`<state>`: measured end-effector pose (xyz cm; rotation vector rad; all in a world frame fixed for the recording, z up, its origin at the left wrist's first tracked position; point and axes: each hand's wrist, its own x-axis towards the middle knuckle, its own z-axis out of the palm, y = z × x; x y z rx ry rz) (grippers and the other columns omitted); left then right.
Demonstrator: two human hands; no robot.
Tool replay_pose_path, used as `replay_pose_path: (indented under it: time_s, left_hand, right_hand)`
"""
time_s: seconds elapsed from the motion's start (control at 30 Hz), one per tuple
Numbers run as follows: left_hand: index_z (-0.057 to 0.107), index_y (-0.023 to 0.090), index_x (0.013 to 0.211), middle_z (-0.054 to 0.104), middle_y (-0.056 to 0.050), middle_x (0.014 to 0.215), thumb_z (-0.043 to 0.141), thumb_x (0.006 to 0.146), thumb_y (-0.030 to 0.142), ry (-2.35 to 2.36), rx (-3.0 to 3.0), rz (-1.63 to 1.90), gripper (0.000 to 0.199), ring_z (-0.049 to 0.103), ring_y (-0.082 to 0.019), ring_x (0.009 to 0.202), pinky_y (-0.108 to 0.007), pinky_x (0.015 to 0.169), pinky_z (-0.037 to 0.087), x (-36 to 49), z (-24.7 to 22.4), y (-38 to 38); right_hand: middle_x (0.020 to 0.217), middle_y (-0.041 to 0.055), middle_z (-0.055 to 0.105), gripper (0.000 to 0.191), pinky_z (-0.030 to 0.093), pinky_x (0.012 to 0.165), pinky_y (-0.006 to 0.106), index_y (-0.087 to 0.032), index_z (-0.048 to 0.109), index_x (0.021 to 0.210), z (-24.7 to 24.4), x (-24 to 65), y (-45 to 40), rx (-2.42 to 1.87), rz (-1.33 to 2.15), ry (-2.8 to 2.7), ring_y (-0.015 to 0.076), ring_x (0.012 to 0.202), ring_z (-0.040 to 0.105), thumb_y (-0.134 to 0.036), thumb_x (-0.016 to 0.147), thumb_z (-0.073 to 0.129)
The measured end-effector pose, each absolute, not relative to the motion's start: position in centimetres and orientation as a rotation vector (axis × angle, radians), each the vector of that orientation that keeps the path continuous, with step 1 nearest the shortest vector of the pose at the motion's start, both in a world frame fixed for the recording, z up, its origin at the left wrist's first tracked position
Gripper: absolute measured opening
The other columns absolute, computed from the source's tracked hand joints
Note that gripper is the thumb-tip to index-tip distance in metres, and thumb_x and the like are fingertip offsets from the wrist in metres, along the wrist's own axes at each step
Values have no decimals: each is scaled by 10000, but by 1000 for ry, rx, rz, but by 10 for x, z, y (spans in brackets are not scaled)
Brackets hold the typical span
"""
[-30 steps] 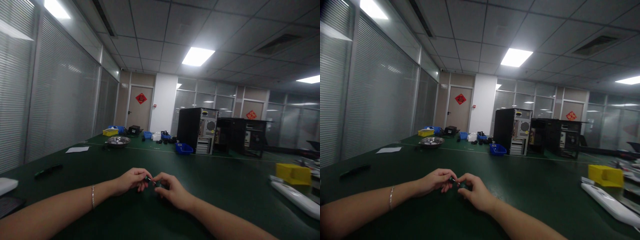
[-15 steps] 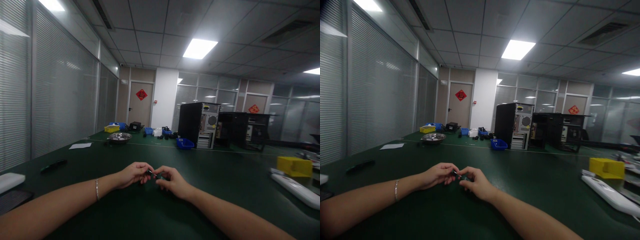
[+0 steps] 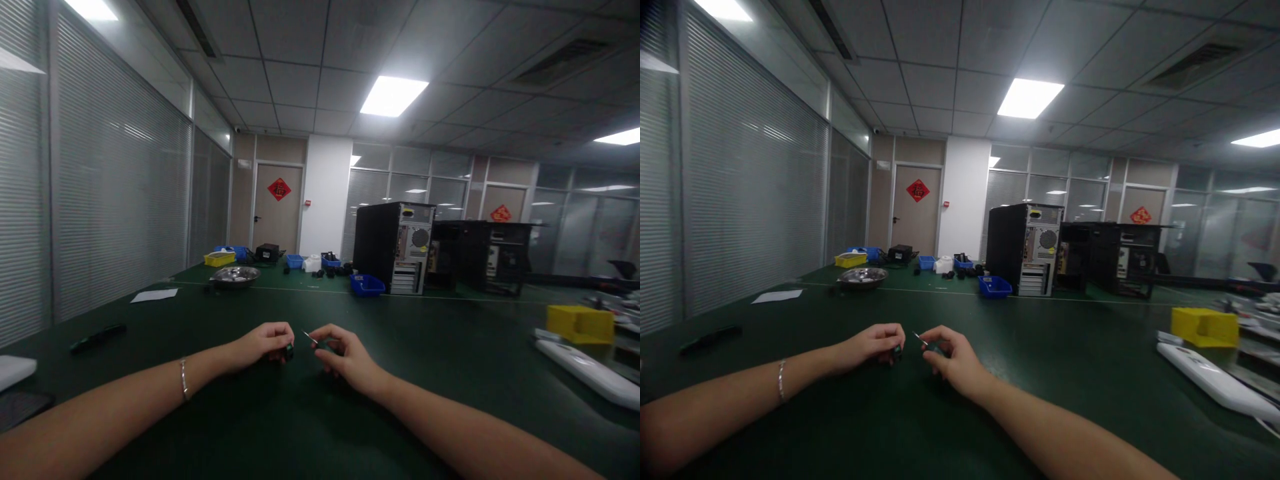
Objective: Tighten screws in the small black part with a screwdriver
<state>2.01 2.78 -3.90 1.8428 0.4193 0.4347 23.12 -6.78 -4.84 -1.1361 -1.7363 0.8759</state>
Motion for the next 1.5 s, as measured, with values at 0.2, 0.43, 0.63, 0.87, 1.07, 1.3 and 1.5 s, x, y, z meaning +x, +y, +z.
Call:
replay_pose_path:
  time_s: [0.2,0.43,0.63,0.87,1.07,1.3,1.5]
  left_hand:
    - [598,188,832,534,-27,880,455,821,465,338,2406,344,312,453,-174,877,-277,809,345,21,-34,13]
    - [585,219,980,507,-40,993,443,822,479,409,2425,380,336,444,-189,933,-285,813,344,23,-36,9]
    - [576,207,1010,505,-38,975,461,805,494,504,2358,298,372,472,-181,872,-282,756,372,15,-21,15]
    - [562,272,1051,474,-19,1023,735,571,432,473,2430,95,534,451,-203,909,-293,745,377,9,-17,18]
    - [556,245,1028,502,4,920,730,607,351,473,2288,109,468,469,-169,835,-286,716,385,12,-20,19]
    - [483,196,1078,535,17,812,687,668,259,401,1967,306,463,507,-132,778,-269,708,376,15,-33,29]
    - [460,177,1079,583,-18,868,671,687,256,374,1929,334,452,537,-145,788,-274,694,388,23,-35,13]
  right_hand:
    - [997,44,568,340,420,508,218,-189,533,1049,-44,230,-72,-1126,875,-1768,91,621,524,-352,760,605]
    - [1028,43,550,355,417,504,208,-198,521,1069,-46,230,-71,-1140,896,-1789,93,639,526,-367,766,594]
    - [831,12,566,312,405,534,216,-180,530,1035,-45,231,-71,-1226,867,-1825,106,639,514,-361,785,577]
    - [891,5,581,341,407,641,236,-182,533,964,-36,231,-82,-1216,765,-2136,135,755,526,-326,692,682]
    - [990,3,615,362,418,669,238,-207,522,985,-28,225,-92,-1185,735,-2231,155,833,557,-322,686,691]
    - [980,10,620,327,435,671,247,-202,510,978,-36,224,-90,-1162,707,-2179,159,826,573,-278,705,674]
    - [957,31,596,193,440,755,287,-192,458,864,-40,224,-83,-1065,534,-1922,172,871,561,-246,758,610]
